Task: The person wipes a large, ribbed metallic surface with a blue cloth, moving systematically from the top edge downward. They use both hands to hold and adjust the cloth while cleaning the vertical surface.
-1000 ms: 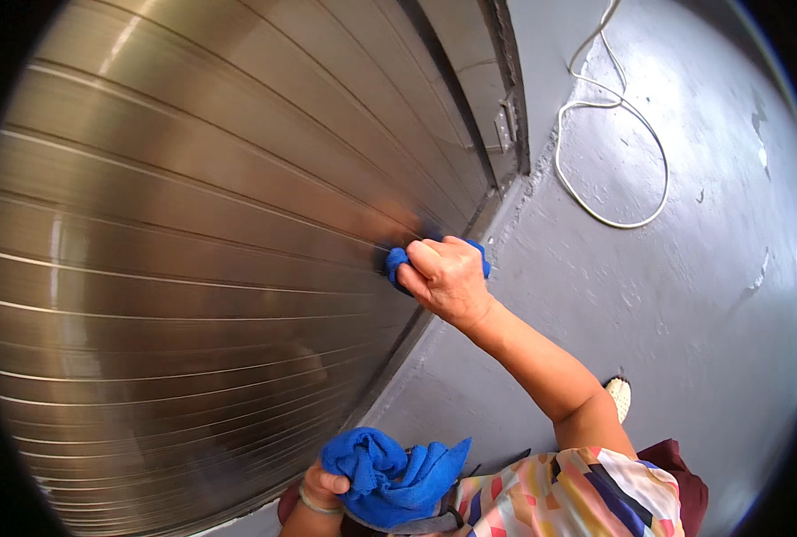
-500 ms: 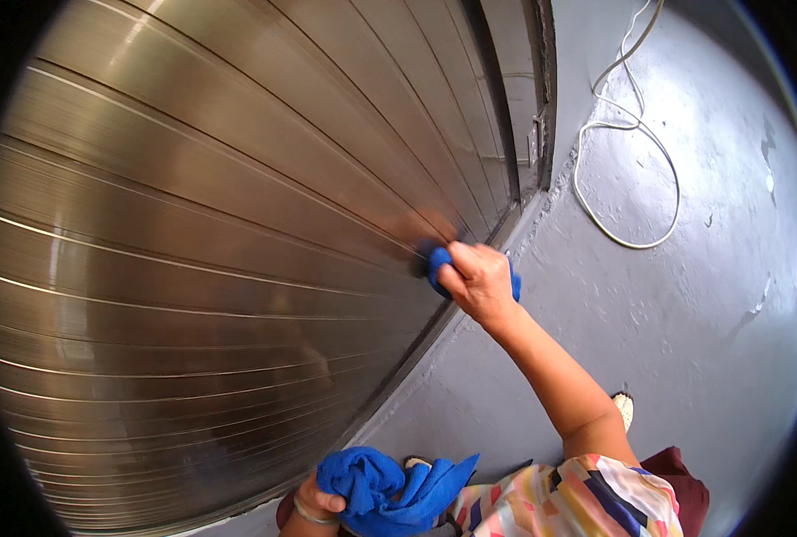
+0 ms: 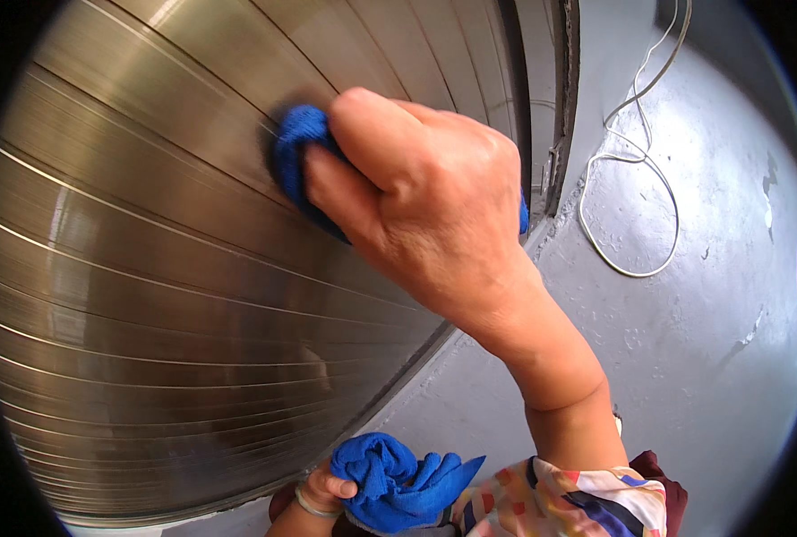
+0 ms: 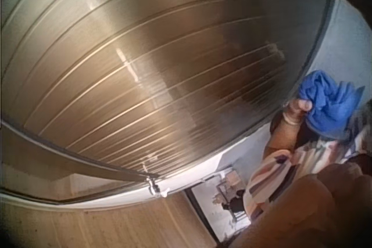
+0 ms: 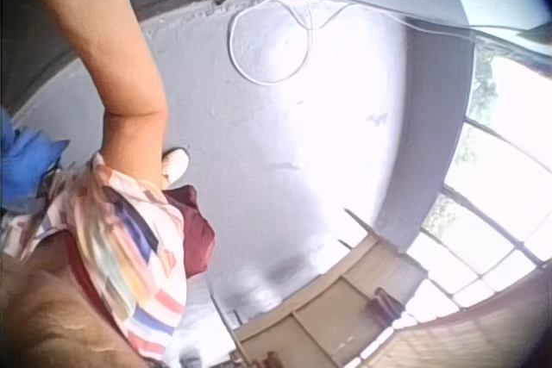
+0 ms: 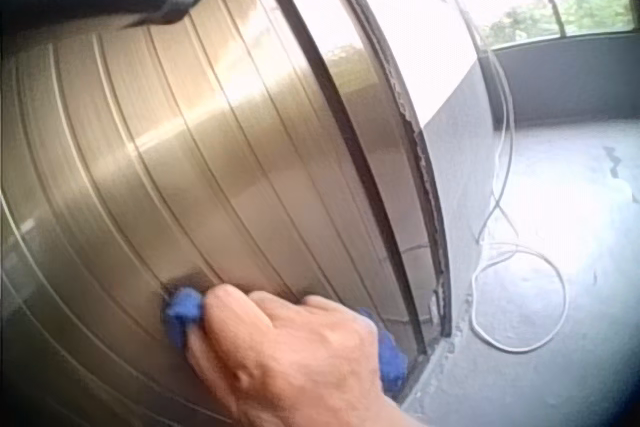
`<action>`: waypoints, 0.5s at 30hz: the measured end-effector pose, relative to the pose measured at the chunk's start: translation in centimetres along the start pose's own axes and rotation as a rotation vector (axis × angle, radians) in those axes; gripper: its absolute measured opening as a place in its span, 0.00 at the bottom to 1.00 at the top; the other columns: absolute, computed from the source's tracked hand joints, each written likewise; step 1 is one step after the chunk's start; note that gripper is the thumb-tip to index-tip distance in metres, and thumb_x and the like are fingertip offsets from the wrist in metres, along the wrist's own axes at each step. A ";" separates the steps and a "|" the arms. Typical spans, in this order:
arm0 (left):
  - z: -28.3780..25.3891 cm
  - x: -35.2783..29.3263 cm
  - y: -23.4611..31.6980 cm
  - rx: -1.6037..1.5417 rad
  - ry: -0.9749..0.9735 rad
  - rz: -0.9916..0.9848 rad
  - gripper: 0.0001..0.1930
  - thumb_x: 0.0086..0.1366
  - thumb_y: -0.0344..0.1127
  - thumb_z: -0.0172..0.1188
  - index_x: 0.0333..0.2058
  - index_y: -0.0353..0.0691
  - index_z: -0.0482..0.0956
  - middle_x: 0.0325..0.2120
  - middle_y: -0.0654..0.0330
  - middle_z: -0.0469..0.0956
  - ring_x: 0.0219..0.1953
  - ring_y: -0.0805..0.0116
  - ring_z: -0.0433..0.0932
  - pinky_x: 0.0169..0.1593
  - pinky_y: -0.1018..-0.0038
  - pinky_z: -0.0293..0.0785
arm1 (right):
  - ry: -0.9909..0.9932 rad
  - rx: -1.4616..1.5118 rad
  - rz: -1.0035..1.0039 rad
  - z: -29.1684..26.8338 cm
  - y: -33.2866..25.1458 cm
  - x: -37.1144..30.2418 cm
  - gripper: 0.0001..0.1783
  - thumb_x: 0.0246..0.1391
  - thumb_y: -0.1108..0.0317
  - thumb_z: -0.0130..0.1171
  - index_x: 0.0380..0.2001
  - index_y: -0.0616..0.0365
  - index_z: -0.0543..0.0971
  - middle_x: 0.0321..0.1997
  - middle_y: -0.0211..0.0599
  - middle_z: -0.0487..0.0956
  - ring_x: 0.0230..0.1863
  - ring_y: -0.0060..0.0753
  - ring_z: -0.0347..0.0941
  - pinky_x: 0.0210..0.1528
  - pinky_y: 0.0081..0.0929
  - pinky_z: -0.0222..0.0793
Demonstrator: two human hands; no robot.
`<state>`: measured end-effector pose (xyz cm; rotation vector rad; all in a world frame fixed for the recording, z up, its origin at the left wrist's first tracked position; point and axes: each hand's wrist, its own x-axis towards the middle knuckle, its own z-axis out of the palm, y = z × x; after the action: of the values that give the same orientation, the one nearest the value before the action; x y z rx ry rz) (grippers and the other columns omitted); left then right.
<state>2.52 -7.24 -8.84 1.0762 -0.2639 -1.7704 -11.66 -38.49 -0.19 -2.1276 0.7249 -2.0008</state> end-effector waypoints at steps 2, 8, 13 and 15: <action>0.1 0.1 -0.2 0.002 0.026 0.043 0.40 0.39 0.35 0.66 0.54 0.24 0.70 0.48 0.38 0.77 0.50 0.42 0.77 0.60 0.49 0.67 | -0.007 0.005 0.008 0.2 0.4 -0.7 0.13 0.44 0.65 0.65 0.22 0.52 0.69 0.17 0.34 0.71 0.18 0.41 0.69 0.23 0.34 0.65; 1.2 -1.8 -0.4 -0.057 0.012 0.211 0.41 0.38 0.32 0.66 0.55 0.22 0.68 0.48 0.35 0.76 0.51 0.39 0.76 0.59 0.48 0.68 | -0.224 -0.058 0.317 0.2 5.5 -18.5 0.11 0.46 0.67 0.62 0.21 0.54 0.69 0.18 0.38 0.72 0.20 0.44 0.70 0.25 0.37 0.65; 1.4 -2.7 -1.5 -0.036 -0.070 0.103 0.40 0.40 0.33 0.68 0.55 0.22 0.69 0.49 0.37 0.75 0.52 0.43 0.75 0.60 0.52 0.66 | -0.451 -0.178 0.526 -0.9 8.0 -27.0 0.14 0.50 0.65 0.60 0.18 0.55 0.68 0.17 0.42 0.75 0.20 0.49 0.74 0.23 0.42 0.69; 1.5 -2.5 -1.1 -0.008 -0.085 0.064 0.39 0.41 0.34 0.69 0.55 0.23 0.69 0.49 0.39 0.76 0.52 0.45 0.76 0.61 0.55 0.66 | -0.492 -0.134 0.465 -1.5 7.1 -24.4 0.14 0.50 0.65 0.60 0.18 0.55 0.68 0.17 0.41 0.74 0.21 0.48 0.74 0.24 0.42 0.69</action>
<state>0.86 -5.06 -7.29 0.9780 -0.3397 -1.7608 -14.98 -33.95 -25.05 -2.1339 1.1438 -1.1676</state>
